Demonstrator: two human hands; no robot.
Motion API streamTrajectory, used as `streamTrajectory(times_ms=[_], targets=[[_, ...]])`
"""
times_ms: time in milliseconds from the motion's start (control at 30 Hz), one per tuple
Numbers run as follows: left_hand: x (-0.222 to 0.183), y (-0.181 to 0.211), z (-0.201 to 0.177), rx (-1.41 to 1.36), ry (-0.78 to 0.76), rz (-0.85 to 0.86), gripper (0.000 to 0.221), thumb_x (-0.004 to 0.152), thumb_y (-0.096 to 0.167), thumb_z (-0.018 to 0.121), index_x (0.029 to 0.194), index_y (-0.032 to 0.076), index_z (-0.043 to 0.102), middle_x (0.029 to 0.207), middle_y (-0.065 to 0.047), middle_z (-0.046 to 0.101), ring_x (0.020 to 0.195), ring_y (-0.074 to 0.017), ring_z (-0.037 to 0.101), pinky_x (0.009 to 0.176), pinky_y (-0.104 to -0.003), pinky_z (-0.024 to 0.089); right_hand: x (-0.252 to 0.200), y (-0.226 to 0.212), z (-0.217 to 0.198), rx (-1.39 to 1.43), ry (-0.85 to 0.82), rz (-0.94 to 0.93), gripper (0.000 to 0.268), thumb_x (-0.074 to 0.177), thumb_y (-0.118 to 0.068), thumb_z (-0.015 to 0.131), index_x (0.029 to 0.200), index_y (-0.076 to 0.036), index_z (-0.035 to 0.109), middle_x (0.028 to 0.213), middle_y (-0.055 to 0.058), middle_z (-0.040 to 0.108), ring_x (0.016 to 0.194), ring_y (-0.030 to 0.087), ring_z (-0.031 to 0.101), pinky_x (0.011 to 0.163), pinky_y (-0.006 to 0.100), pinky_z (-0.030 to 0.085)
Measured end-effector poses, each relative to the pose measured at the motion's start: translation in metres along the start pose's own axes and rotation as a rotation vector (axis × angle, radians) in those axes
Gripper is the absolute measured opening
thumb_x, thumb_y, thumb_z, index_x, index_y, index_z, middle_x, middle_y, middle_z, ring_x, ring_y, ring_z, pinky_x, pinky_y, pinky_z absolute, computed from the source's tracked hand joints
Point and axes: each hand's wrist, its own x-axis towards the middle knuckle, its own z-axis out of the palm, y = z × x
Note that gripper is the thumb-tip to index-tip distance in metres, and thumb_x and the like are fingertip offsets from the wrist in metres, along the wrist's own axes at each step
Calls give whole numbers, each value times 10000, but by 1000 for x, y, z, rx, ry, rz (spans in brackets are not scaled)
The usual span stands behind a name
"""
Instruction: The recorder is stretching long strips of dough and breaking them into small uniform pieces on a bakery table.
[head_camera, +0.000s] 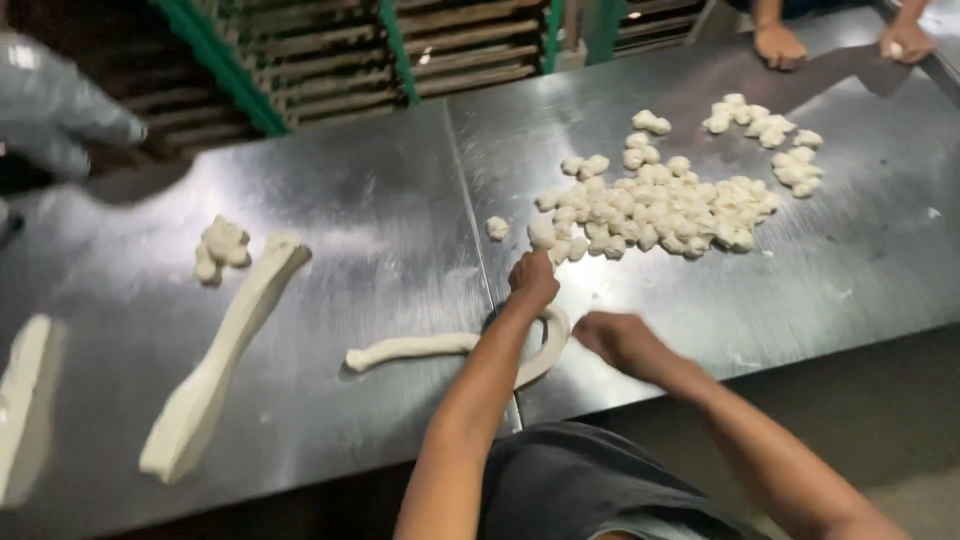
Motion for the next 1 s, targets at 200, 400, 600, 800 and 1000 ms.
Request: streamTrajectory(times_ms=[200,400,600,800,1000], targets=[[-53,49,-30,-397,253,704,790,782,-54,659,1515,-69,365,1460,-294,450,1270,-466,532,1001,-489,512,22,21,-31,-404,535,-195,339,779,-140,760,1103,-50,721,975,174,691,813,305,678,706,346,537],[-60,71,12,-485,26,267,231,898,277,707,927,48,704,859,-208,726,837,-406,715,758,-496,569,11,47,-73,10,506,245,186,967,-138,708,1136,-64,730,944,116,742,825,212,697,737,326,549],[-73,119,23,-221,109,187,230,911,291,621,906,89,732,873,-203,741,859,-422,717,751,-519,561,12,93,-51,102,418,-17,270,1072,-238,545,1141,-3,659,1007,149,699,905,259,672,791,353,513],[-73,140,13,-47,188,54,179,894,168,603,903,55,742,882,-207,747,854,-399,747,758,-506,588,23,107,-50,67,418,156,399,1089,-333,536,923,15,638,775,171,649,676,264,595,670,387,495],[-70,116,4,-225,121,-8,235,835,243,654,881,47,775,870,-230,744,873,-406,736,781,-495,578,30,78,-48,192,347,250,382,1046,-344,553,929,4,656,693,123,632,623,231,559,590,398,454]])
